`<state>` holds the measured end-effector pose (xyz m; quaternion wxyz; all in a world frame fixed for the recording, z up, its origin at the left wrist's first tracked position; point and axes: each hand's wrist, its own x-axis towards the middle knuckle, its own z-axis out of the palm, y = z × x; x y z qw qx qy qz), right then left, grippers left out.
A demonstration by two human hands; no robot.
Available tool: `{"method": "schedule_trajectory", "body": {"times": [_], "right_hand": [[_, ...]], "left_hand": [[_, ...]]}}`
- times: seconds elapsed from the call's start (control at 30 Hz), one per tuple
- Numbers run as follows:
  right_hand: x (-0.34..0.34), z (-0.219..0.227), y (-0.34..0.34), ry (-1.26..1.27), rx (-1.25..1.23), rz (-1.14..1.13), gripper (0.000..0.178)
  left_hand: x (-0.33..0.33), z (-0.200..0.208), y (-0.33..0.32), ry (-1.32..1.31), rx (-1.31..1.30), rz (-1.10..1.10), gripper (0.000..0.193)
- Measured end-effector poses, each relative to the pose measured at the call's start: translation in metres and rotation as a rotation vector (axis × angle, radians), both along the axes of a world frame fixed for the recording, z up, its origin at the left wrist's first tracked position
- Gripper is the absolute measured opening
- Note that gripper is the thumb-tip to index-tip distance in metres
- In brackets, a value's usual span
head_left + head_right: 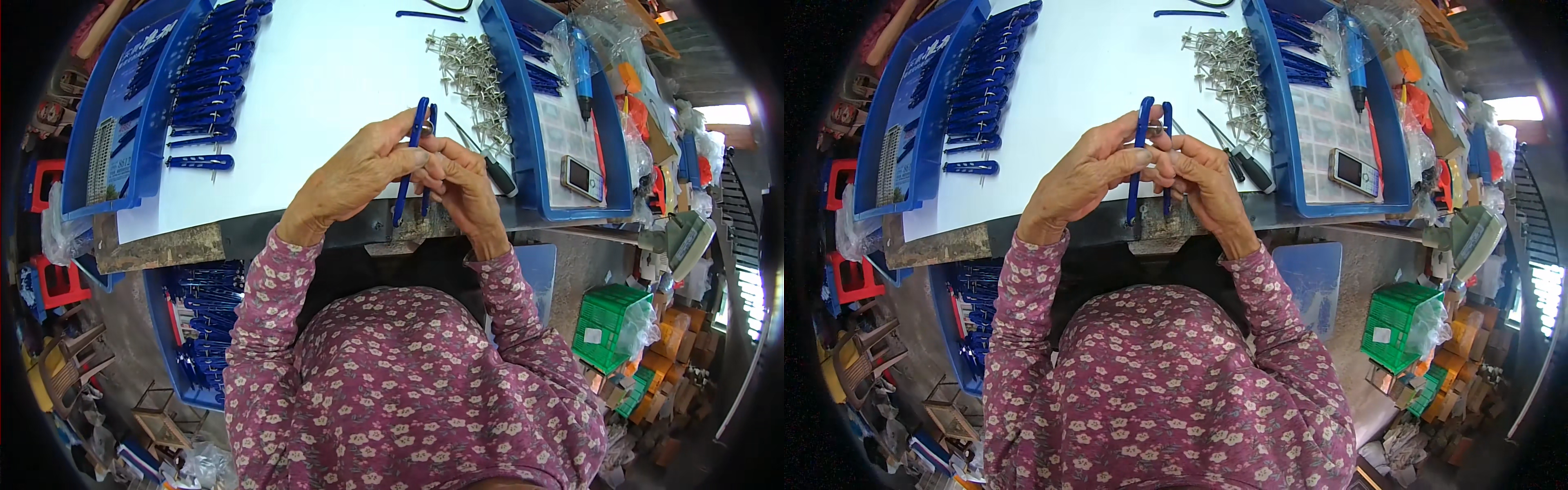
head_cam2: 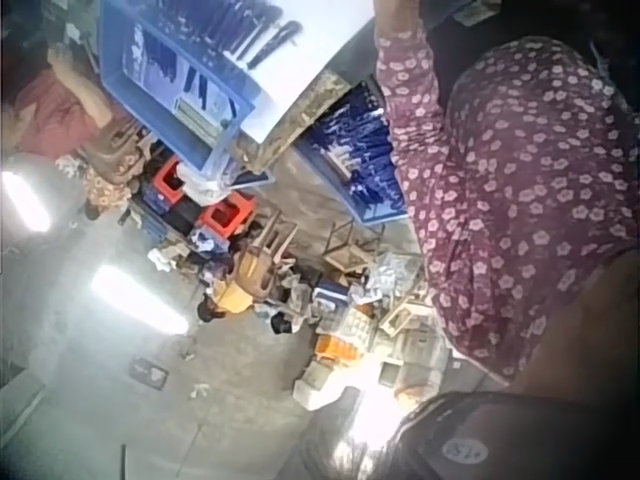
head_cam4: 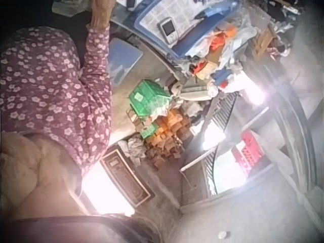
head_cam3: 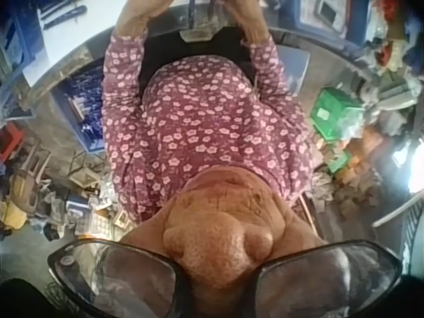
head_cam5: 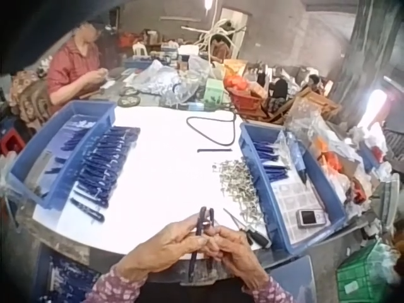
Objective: Assembling blue plastic clips by inserting small metal pins manually.
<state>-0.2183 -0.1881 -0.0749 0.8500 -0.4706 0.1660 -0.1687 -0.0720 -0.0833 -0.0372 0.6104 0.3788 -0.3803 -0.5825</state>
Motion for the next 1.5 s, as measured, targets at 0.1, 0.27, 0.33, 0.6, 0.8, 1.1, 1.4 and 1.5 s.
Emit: {"method": "schedule_trajectory", "body": {"times": [0.1,0.27,0.33,0.6,0.8,1.1,1.4,1.5], "right_hand": [[0.000,0.003,0.002,0.022,0.014,-0.002,0.032],[0.001,0.003,0.005,0.006,0.023,0.004,0.033],[0.002,0.001,0.006,-0.032,0.019,-0.016,0.029],[-0.002,-0.002,0.004,-0.014,0.043,-0.025,0.030],[0.005,0.009,0.014,-0.022,0.010,-0.140,0.029],[0.008,0.031,0.011,0.045,-0.295,-0.198,0.019],[-0.004,0.061,0.007,0.299,-0.802,-0.102,0.013],[-0.007,0.073,0.012,0.295,-0.764,0.003,0.015]], "left_hand": [[0.000,-0.002,0.002,0.017,-0.003,0.004,0.056],[0.002,-0.005,0.005,0.070,0.000,-0.002,0.057],[0.002,-0.005,0.005,0.091,0.022,-0.002,0.057],[0.003,0.002,0.012,0.127,0.008,-0.025,0.056],[0.000,0.001,0.013,0.139,0.002,-0.053,0.055],[-0.008,-0.005,0.016,0.193,0.035,-0.035,0.051],[0.008,0.017,0.017,0.236,-0.050,0.053,0.046],[0.011,0.014,0.019,0.216,-0.049,0.083,0.047]]}}
